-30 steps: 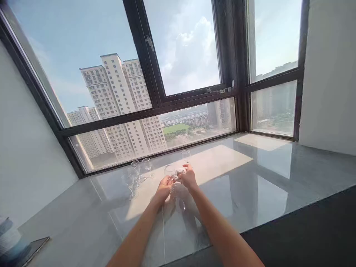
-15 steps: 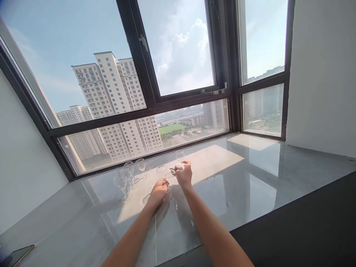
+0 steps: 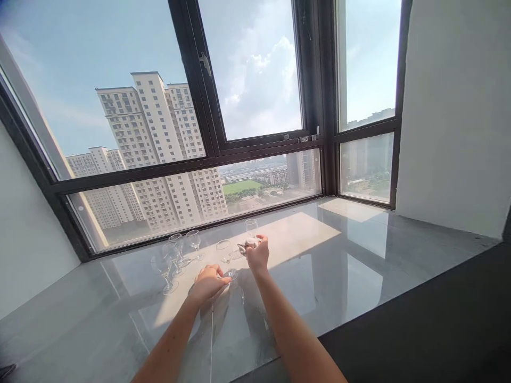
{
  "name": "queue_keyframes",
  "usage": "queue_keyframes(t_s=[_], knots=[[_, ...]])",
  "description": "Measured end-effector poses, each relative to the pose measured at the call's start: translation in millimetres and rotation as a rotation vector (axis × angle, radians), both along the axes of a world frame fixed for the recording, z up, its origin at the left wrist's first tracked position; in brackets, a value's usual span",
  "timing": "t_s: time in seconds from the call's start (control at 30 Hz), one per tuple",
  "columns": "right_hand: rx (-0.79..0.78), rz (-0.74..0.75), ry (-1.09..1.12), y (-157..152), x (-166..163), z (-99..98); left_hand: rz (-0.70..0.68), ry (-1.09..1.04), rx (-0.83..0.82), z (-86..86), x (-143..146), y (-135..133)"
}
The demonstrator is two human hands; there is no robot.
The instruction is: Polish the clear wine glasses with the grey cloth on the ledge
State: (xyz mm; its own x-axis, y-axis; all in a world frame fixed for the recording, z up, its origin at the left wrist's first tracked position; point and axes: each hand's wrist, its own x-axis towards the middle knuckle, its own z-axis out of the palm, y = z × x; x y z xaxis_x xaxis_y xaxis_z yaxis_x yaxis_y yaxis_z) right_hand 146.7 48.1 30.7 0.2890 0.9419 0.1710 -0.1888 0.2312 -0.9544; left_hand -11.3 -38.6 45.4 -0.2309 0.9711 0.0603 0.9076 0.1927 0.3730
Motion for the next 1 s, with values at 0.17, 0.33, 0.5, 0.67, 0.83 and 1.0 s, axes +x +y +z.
queue_keyframes(t_s=[0.17,0.33,0.5,0.67,0.83,1.0], knots=[[0.012,-0.051,0.041,3.2,6.1,2.3,-0.137,0.076,0.034,7.7,14.4,-8.3],[0.007,-0.107,0.119,3.1,10.7,7.3,-0.285,0.103,-0.023,-0.9,29.3,-10.6],[0.044,-0.159,0.171,1.1,18.4,18.8,-0.402,0.128,0.014,-18.5,39.6,-6.5],[0.099,-0.313,0.324,-1.6,38.6,36.1,-0.528,0.044,0.022,-30.8,61.5,7.5],[0.21,-0.46,0.313,-8.0,49.3,45.4,-0.565,0.03,0.071,-33.8,87.6,33.3],[0.267,-0.485,0.277,-10.1,47.8,44.9,-0.5,0.023,0.094,-35.9,93.9,57.2]])
